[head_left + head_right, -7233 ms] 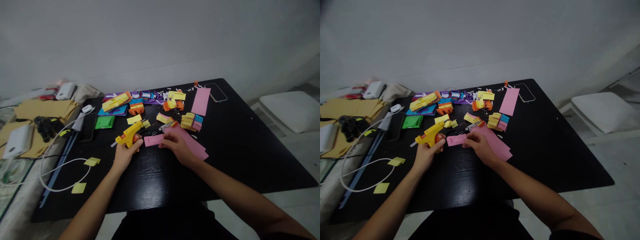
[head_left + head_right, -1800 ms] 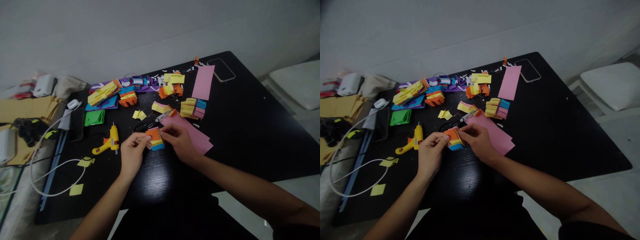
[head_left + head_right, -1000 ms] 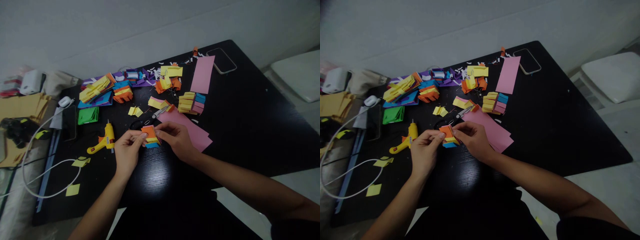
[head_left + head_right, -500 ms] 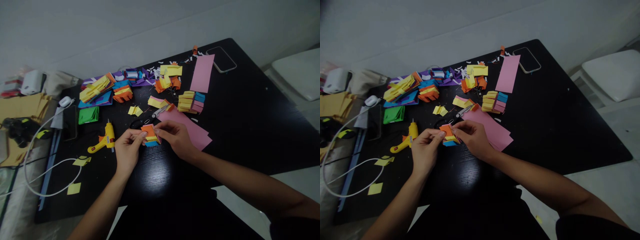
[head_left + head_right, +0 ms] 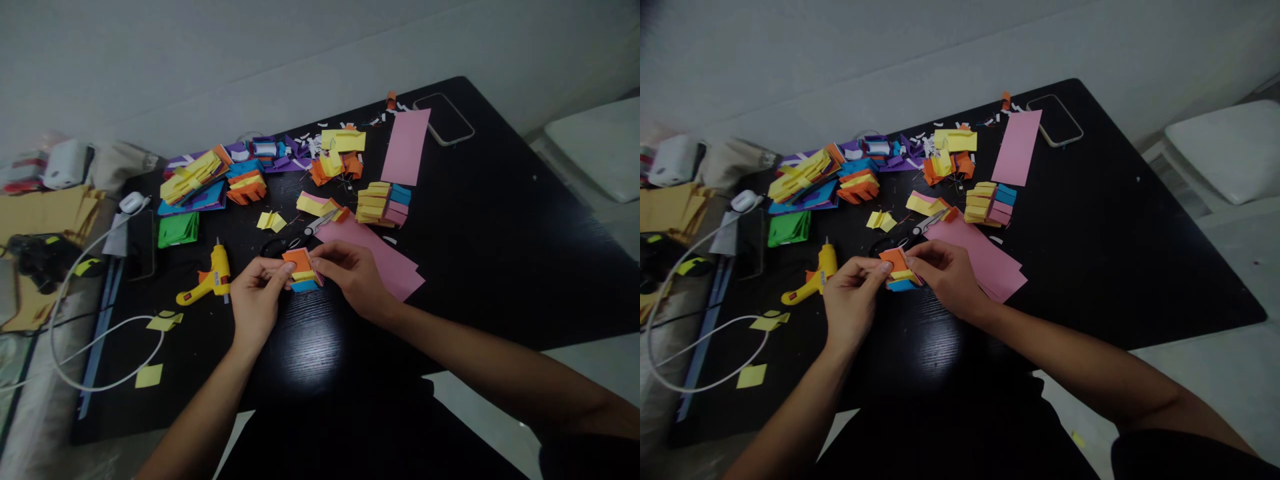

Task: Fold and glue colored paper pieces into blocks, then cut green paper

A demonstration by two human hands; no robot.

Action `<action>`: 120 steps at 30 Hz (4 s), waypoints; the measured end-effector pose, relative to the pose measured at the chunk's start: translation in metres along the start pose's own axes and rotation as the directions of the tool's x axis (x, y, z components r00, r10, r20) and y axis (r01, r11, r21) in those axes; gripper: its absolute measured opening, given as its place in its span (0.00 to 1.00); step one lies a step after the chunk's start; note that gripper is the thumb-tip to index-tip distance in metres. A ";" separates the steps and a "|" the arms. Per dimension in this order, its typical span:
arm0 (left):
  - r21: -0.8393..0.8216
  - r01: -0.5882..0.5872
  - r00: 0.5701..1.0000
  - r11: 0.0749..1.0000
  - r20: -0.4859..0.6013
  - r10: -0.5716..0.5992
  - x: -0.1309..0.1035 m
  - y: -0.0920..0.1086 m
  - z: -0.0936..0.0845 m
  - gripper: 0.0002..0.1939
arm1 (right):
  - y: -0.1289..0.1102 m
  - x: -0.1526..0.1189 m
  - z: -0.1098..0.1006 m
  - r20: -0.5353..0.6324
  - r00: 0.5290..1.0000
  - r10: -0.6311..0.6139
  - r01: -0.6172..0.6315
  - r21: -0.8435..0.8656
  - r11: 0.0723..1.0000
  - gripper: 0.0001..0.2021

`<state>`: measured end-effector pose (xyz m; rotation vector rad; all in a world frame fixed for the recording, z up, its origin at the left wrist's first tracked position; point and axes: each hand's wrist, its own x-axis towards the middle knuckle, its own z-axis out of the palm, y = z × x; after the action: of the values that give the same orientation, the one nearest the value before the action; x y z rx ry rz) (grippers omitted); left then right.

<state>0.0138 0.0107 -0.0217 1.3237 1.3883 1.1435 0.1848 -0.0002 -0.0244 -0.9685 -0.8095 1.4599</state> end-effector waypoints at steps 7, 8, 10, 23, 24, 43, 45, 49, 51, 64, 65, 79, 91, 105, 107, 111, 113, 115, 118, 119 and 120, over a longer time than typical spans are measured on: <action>0.029 -0.027 1.000 0.999 -0.011 0.027 -0.001 -0.001 -0.001 0.09 | 0.001 0.000 -0.001 0.010 1.000 -0.002 0.003 -0.011 1.000 0.07; 0.031 -0.028 1.000 0.999 -0.013 0.029 -0.001 -0.001 -0.001 0.08 | 0.002 0.000 -0.002 0.013 1.000 -0.001 0.001 -0.013 1.000 0.07; 0.033 -0.028 1.000 0.999 -0.013 0.028 -0.001 -0.002 -0.001 0.08 | 0.002 0.000 -0.002 0.013 1.000 0.000 0.000 -0.018 1.000 0.07; 0.051 -0.033 0.999 0.998 -0.025 0.035 -0.002 0.001 0.001 0.10 | 0.002 0.000 -0.001 0.009 1.000 0.025 -0.025 -0.001 1.000 0.10; 0.052 -0.038 0.999 0.998 -0.026 0.039 -0.002 0.001 0.000 0.11 | 0.003 0.000 -0.001 0.005 0.999 0.031 -0.031 0.005 1.000 0.11; 0.195 -0.475 0.875 0.858 -0.004 0.485 -0.009 -0.005 -0.009 0.06 | -0.002 -0.007 -0.003 0.097 0.995 -0.027 0.026 0.007 1.000 0.06; 0.193 -0.491 0.867 0.849 0.012 0.499 -0.010 -0.004 -0.010 0.07 | -0.001 -0.007 -0.004 0.104 0.994 -0.027 0.027 0.000 1.000 0.06; 0.139 -0.471 0.881 0.871 0.020 0.473 -0.010 -0.002 -0.011 0.10 | 0.000 -0.007 -0.005 0.106 0.994 -0.036 0.040 -0.031 0.999 0.06; 0.083 -0.427 0.904 0.900 0.025 0.427 -0.010 0.000 -0.011 0.16 | 0.000 -0.007 -0.005 0.102 0.994 -0.029 0.034 -0.045 0.998 0.06; -0.020 -0.188 0.976 0.982 0.110 0.189 -0.005 0.006 -0.011 0.05 | 0.001 -0.007 -0.003 0.075 0.996 -0.046 0.056 -0.142 0.988 0.10; -0.003 -0.195 0.974 0.981 0.116 0.194 -0.003 0.004 -0.012 0.06 | 0.002 -0.007 -0.003 0.074 0.996 -0.056 0.067 -0.156 0.985 0.10; -0.178 -0.058 0.996 0.982 0.059 0.069 0.003 0.002 -0.011 0.10 | 0.010 -0.003 -0.004 0.169 0.979 -0.115 0.155 -0.244 0.957 0.18; -0.036 -0.112 0.979 0.993 0.167 0.116 0.010 0.004 -0.019 0.15 | 0.009 0.000 -0.006 0.088 0.991 -0.101 0.120 -0.254 0.960 0.10; -0.014 -0.173 0.975 0.985 0.141 0.173 0.009 0.004 -0.018 0.09 | 0.011 0.004 -0.012 0.115 0.985 -0.126 0.158 -0.334 0.929 0.11; -0.016 -0.165 0.976 0.986 0.141 0.166 0.009 0.002 -0.019 0.09 | 0.011 0.004 -0.013 0.113 0.983 -0.142 0.174 -0.366 0.914 0.10; -0.029 -0.128 0.979 0.991 0.155 0.131 0.011 0.002 -0.020 0.13 | 0.011 0.005 -0.013 0.102 0.984 -0.149 0.177 -0.378 0.909 0.10; -0.041 -0.093 0.981 0.995 0.166 0.098 0.012 0.003 -0.020 0.14 | 0.010 0.005 -0.013 0.094 0.985 -0.145 0.170 -0.381 0.909 0.09; -0.050 -0.062 0.984 0.997 0.165 0.069 0.012 0.003 -0.021 0.12 | 0.010 0.005 -0.013 0.090 0.986 -0.141 0.165 -0.377 0.912 0.09; -0.048 -0.046 0.989 0.998 0.137 0.052 0.011 0.002 -0.021 0.11 | 0.009 0.004 -0.012 0.089 0.986 -0.140 0.163 -0.364 0.917 0.09; -0.045 -0.047 0.991 0.998 0.125 0.052 0.011 0.001 -0.021 0.11 | 0.009 0.004 -0.012 0.091 0.986 -0.138 0.161 -0.362 0.918 0.09; -0.040 -0.049 0.992 0.998 0.114 0.054 0.010 0.000 -0.021 0.11 | 0.009 0.004 -0.011 0.091 0.987 -0.133 0.158 -0.363 0.919 0.09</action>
<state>-0.0075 0.0199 -0.0175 1.3836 1.2502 1.1041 0.1912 0.0019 -0.0378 -1.1173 -1.2088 1.2372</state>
